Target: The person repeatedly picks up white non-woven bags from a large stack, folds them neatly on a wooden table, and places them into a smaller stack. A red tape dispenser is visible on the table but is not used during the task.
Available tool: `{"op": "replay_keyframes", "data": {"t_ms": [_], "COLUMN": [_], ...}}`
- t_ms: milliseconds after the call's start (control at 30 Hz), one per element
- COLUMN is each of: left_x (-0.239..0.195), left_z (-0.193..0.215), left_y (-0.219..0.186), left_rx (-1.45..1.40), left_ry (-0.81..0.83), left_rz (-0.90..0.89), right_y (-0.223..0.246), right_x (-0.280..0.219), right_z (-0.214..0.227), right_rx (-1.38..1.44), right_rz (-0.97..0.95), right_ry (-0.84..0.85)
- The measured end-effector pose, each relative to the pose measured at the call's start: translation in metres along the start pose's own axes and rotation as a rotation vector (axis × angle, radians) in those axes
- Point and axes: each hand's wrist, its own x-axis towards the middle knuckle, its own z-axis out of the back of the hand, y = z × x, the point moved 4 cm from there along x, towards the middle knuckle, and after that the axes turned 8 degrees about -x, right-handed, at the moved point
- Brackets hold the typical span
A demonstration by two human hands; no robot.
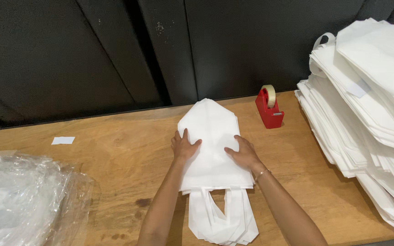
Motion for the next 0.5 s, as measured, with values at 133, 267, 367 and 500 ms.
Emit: {"op": "replay_keyframes", "data": {"t_ms": [133,267,367,500], "left_x": [0.009,0.009,0.003,-0.011], "left_z": [-0.007,-0.006,0.002,0.009], "left_y": [0.01,0.01,0.004,-0.009], "left_rx": [-0.048,-0.057,-0.05,0.019], "left_ry": [-0.006,-0.01,0.002,0.021], "left_rz": [0.032,0.062,0.066,0.022], "right_y": [0.011,0.011,0.009,0.015], "right_x": [0.001,0.005,0.007,-0.003], "right_z": [0.003,0.004,0.004,0.001], "right_rx": [0.071,0.083,0.031,-0.147], "right_rz": [-0.039,0.003,0.024,0.024], "right_ry": [0.0,0.014,-0.004,-0.007]}}
